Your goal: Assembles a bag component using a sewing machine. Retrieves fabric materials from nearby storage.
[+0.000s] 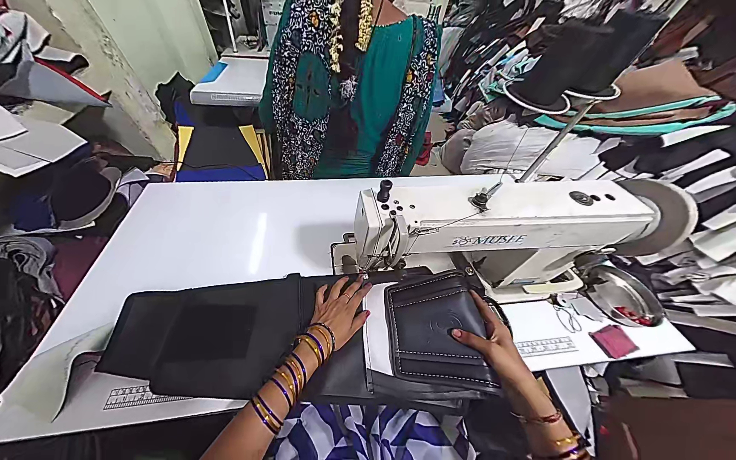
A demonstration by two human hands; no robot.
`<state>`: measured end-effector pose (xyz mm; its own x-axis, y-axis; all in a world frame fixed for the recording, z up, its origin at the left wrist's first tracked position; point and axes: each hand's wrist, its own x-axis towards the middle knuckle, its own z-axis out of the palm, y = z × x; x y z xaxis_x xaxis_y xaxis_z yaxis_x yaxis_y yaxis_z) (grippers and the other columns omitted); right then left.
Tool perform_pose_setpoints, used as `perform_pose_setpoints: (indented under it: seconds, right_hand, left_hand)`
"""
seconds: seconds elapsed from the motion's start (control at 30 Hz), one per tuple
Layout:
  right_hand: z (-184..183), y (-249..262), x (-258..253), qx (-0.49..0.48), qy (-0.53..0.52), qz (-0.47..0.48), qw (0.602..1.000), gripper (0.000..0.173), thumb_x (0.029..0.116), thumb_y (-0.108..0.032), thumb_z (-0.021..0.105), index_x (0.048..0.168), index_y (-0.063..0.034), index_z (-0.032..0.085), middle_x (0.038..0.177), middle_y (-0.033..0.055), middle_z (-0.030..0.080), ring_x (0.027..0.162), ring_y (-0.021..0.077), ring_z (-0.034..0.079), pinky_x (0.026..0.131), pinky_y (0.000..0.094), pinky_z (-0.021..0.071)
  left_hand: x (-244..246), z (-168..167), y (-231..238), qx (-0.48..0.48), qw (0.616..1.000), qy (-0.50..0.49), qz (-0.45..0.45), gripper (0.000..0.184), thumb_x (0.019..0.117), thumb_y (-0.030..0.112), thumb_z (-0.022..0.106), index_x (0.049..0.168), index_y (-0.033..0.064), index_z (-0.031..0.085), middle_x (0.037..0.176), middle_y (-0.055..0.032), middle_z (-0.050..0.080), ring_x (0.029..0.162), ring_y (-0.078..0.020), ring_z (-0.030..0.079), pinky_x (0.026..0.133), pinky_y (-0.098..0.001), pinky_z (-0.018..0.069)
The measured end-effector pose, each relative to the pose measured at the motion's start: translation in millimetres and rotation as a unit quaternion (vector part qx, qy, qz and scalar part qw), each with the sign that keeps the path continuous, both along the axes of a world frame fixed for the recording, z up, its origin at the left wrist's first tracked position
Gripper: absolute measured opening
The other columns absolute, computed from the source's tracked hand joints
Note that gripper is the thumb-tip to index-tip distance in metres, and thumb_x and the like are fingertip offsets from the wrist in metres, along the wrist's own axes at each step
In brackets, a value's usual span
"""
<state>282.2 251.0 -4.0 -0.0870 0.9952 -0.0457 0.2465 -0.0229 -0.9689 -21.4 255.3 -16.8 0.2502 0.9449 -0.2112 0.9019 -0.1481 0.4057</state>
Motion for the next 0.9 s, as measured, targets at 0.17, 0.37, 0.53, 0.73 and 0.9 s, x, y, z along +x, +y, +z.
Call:
perform_pose_setpoints:
  seconds: [0.17,0.37,0.53,0.73,0.9]
  right_hand:
    - [5.8,4.3,-2.0,-0.006,-0.025,0.006,1.0,0.099,0.0746,-0.007,0.074,0.16,0.0,0.024,0.155,0.018,0.043,0.129,0.0041,0.054,0.103,0.0174,0.0458]
    - [13.7,17.2,-1.2,-0.006,-0.047,0.035,0.998,0.097,0.0776,-0.002,0.075,0.16,0.0007,0.023,0.154,0.0194,0.045,0.129,0.0074,0.055,0.105,0.0201,0.0458]
    - [12.9,17.0,-2.9,0.001,-0.058,0.036,0.998,0.099,0.0774,-0.004,0.076,0.16,0.0007,0.023,0.155,0.0204,0.043,0.132,0.0098,0.053,0.107,0.0224,0.0445]
    - [12.2,27.1,15.2,0.015,-0.198,0.064,0.978,0.087,0.0924,-0.04,0.067,0.16,-0.0011,0.028,0.153,0.0237,0.047,0.14,0.0282,0.049,0.116,0.0446,0.0391]
    - [39.0,46.1,54.6,0.139,-0.38,-0.085,0.91,0.047,0.1012,-0.028,0.064,0.133,0.006,0.061,0.114,0.031,0.069,0.1,0.0493,0.068,0.087,0.0689,0.0488]
  left_hand:
    - [1.2,2.2,1.8,-0.012,1.0,0.002,0.005,0.059,0.1084,0.042,0.042,0.163,0.0256,0.026,0.171,0.0026,0.02,0.159,-0.0298,0.01,0.12,-0.0671,0.0063]
    - [6.2,3.4,2.5,-0.014,0.999,0.027,0.014,0.06,0.1097,0.041,0.037,0.165,0.0257,0.021,0.173,0.001,0.014,0.159,-0.0304,0.006,0.12,-0.0684,0.0038]
    - [33.2,7.2,-35.4,0.022,0.999,-0.046,0.017,0.07,0.1052,0.043,0.05,0.163,0.0126,0.026,0.17,-0.0151,0.019,0.158,-0.0414,0.009,0.117,-0.0762,0.0043]
    - [53.3,-10.6,-57.7,0.024,1.0,-0.014,0.004,0.073,0.1043,0.058,0.039,0.165,0.0206,0.021,0.173,-0.0048,0.013,0.159,-0.0326,0.004,0.12,-0.0695,0.0014]
    - [50.3,-7.1,-52.9,0.011,1.0,-0.004,0.0,0.074,0.1041,0.059,0.038,0.165,0.0225,0.019,0.173,-0.0023,0.011,0.16,-0.0308,0.003,0.12,-0.0692,0.0003]
